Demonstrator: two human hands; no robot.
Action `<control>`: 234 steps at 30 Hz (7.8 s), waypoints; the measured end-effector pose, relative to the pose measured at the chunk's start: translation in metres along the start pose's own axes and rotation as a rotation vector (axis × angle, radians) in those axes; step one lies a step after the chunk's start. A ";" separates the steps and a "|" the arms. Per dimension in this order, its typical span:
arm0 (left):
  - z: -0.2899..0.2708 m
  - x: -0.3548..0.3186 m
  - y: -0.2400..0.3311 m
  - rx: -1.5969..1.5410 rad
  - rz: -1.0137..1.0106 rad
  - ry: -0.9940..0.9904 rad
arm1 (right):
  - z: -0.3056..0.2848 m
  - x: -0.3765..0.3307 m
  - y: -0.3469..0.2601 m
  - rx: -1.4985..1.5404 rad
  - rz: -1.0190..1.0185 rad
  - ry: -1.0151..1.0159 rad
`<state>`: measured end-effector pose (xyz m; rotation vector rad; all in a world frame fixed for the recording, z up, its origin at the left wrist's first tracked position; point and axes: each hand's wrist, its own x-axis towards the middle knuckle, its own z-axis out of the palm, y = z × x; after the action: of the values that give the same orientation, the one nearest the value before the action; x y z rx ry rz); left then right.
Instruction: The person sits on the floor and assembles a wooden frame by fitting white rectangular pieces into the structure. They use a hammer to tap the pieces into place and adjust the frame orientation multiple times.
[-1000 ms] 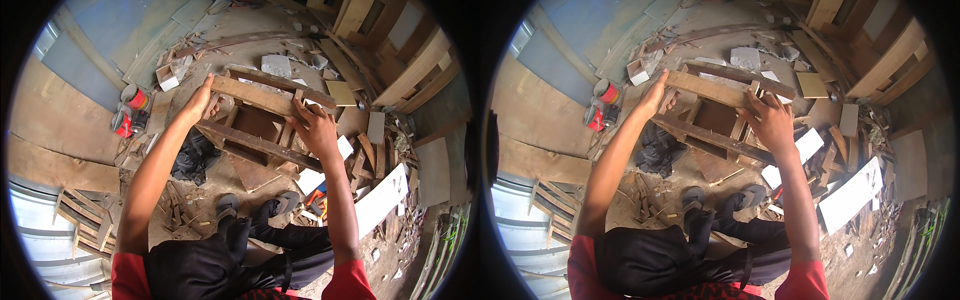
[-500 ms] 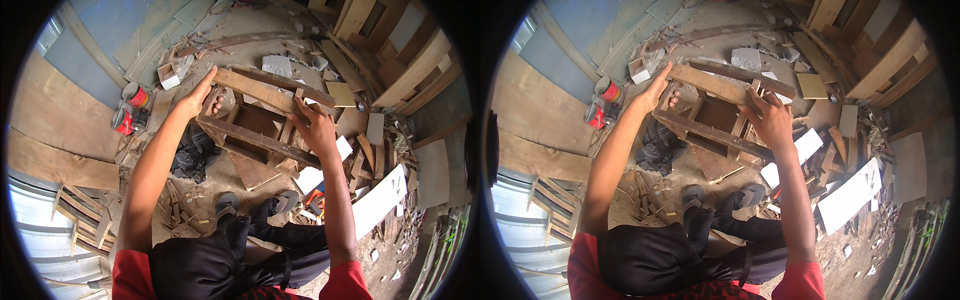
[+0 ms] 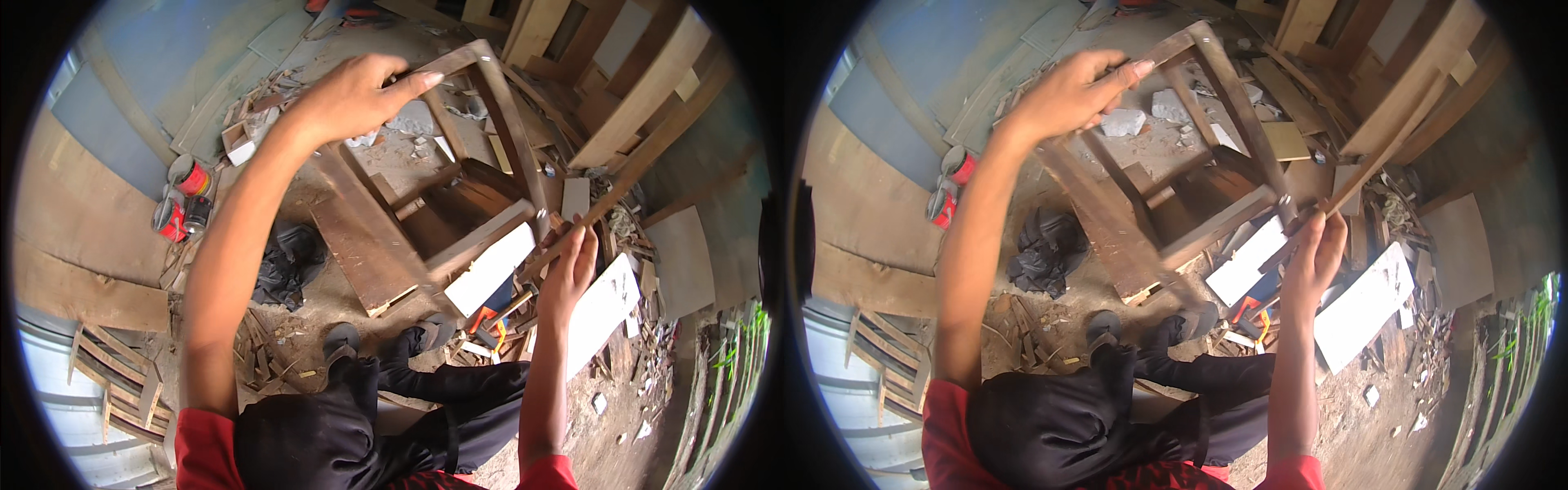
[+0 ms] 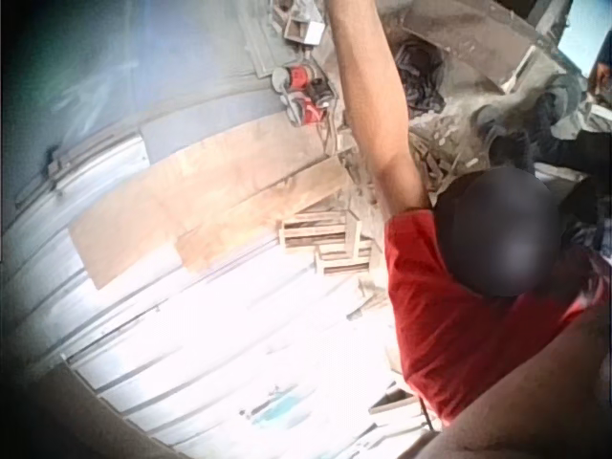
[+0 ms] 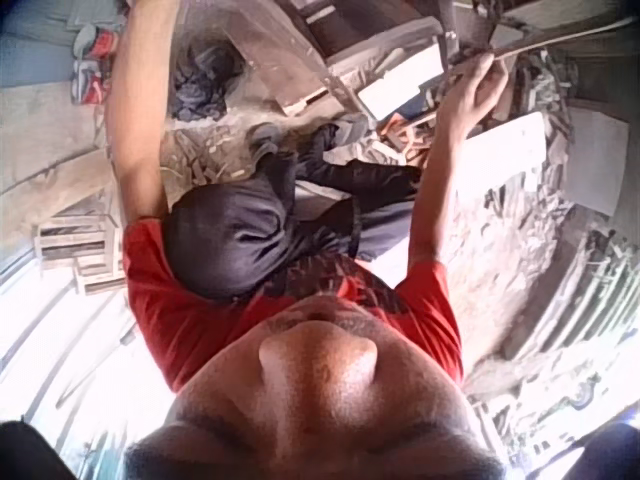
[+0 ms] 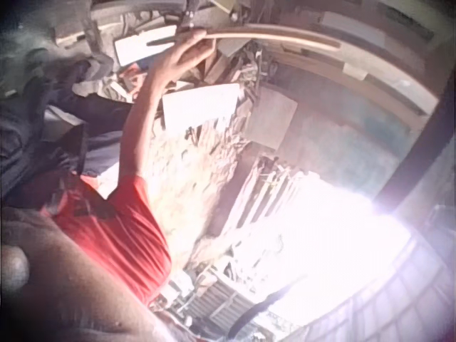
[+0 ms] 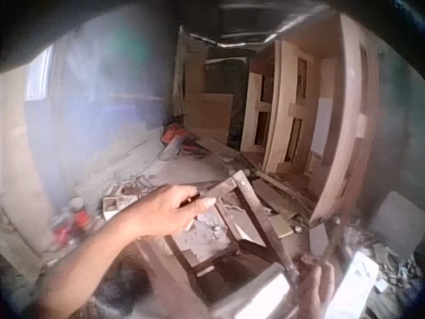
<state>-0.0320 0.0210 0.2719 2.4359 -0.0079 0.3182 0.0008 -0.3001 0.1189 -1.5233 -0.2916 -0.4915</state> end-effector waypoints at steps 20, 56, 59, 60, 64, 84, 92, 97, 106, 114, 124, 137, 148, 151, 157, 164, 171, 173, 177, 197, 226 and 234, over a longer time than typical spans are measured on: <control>0.121 -0.053 0.016 0.534 0.375 -0.621 | 0.076 0.061 -0.075 0.356 -0.123 -0.350; 0.085 -0.065 -0.007 0.117 -0.056 0.028 | 0.140 0.087 -0.043 0.122 -0.036 -0.940; 0.077 -0.064 -0.006 0.120 -0.179 0.115 | 0.136 0.089 -0.045 0.076 -0.001 -1.036; 0.078 -0.064 -0.013 -0.008 -0.113 0.170 | 0.140 0.090 -0.042 0.125 -0.012 -1.078; 0.089 -0.057 -0.028 -0.237 0.057 0.233 | 0.144 0.089 -0.029 0.229 0.034 -1.170; 0.094 -0.054 -0.007 0.195 -0.121 0.048 | 0.142 0.060 -0.068 -0.102 -0.282 -0.683; 0.090 -0.063 -0.017 0.151 -0.097 0.065 | 0.141 0.040 -0.060 -0.265 -0.337 -0.623; 0.091 -0.063 -0.016 0.216 -0.047 0.046 | 0.140 0.036 -0.066 -0.318 -0.339 -0.629; 0.083 -0.069 -0.012 0.213 -0.077 0.001 | 0.142 0.026 -0.075 -0.350 -0.351 -0.632; 0.081 -0.073 -0.013 0.229 -0.060 -0.004 | 0.143 0.021 -0.061 -0.281 -0.475 -0.608; 0.087 -0.067 -0.017 0.230 -0.024 -0.024 | 0.141 0.028 -0.055 -0.371 -0.435 -0.694; 0.092 -0.070 -0.022 0.240 0.055 0.070 | 0.142 0.029 -0.055 -0.323 -0.427 -0.690; 0.087 -0.070 -0.018 0.298 -0.031 -0.015 | 0.146 0.018 -0.050 -0.395 -0.360 -0.675; 0.085 -0.070 -0.013 0.287 -0.047 -0.032 | 0.143 0.020 -0.051 -0.390 -0.343 -0.706; 0.084 -0.072 -0.013 0.242 -0.037 -0.014 | 0.134 0.018 -0.055 -0.338 -0.409 -0.688; 0.087 -0.078 -0.024 0.299 -0.026 0.004 | 0.092 -0.056 0.024 0.290 -0.057 0.049; 0.071 -0.094 -0.017 0.216 -0.085 -0.009 | 0.096 -0.141 0.140 0.303 0.835 -0.172; 0.070 -0.100 -0.026 0.116 -0.026 0.028 | 0.110 -0.146 0.144 0.417 0.871 -0.234; 0.056 -0.111 -0.046 0.129 -0.297 -0.006 | 0.133 -0.143 0.123 0.431 0.784 -0.268; 0.089 -0.054 -0.028 0.131 -0.106 -0.047 | 0.119 -0.138 0.141 0.482 0.699 -0.318; 0.067 -0.046 -0.049 -0.186 -0.147 -0.307 | 0.134 -0.167 0.131 0.470 0.604 -0.338; 0.074 -0.049 -0.047 -0.291 -0.206 -0.145 | 0.138 -0.171 0.128 0.403 0.584 -0.358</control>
<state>-0.0592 0.0073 0.1763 2.1430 0.1244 0.0427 -0.0705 -0.1450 -0.0697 -1.2146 -0.1910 0.2932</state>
